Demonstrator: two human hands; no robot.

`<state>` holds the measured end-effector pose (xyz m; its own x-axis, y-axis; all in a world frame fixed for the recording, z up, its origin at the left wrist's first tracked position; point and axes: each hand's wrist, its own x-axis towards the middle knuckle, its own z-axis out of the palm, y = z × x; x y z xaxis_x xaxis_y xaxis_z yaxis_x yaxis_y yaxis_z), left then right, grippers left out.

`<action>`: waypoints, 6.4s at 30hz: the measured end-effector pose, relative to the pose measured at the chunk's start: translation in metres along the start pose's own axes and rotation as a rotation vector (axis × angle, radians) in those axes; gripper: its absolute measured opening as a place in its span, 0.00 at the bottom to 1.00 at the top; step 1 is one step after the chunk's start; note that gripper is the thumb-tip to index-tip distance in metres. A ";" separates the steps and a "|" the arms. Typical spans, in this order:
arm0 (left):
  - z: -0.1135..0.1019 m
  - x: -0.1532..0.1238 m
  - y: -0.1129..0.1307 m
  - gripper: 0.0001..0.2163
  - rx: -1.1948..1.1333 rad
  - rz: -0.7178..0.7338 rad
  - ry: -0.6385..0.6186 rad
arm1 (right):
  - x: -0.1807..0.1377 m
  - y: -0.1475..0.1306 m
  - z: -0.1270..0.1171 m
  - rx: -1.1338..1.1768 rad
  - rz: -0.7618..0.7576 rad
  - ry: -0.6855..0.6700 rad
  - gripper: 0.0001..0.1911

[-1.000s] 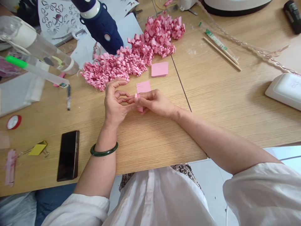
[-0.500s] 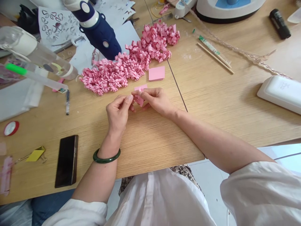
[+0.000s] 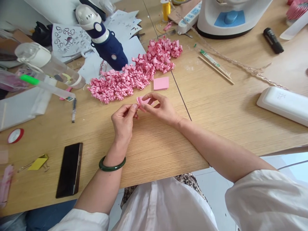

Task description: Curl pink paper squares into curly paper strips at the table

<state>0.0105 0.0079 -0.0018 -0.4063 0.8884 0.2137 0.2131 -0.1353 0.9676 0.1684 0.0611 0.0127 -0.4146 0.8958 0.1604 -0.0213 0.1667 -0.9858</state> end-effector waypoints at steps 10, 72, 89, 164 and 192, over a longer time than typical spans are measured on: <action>-0.001 -0.001 0.005 0.14 0.066 0.088 0.019 | 0.004 0.009 0.000 0.078 0.056 0.043 0.12; -0.002 -0.002 0.000 0.05 0.115 0.077 -0.086 | 0.005 0.017 0.003 -0.092 0.020 -0.076 0.09; -0.003 0.001 0.000 0.06 -0.004 0.059 -0.038 | 0.003 0.008 0.004 0.078 0.106 -0.112 0.05; -0.005 0.004 -0.004 0.14 -0.099 -0.079 -0.067 | 0.004 0.006 0.003 0.176 0.104 -0.044 0.09; -0.004 0.004 0.004 0.08 -0.144 -0.127 -0.190 | 0.003 0.000 -0.001 0.204 0.117 0.018 0.20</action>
<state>0.0068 0.0088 0.0036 -0.2443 0.9669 0.0731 0.0368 -0.0661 0.9971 0.1676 0.0641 0.0134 -0.4092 0.9114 0.0436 -0.1584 -0.0239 -0.9871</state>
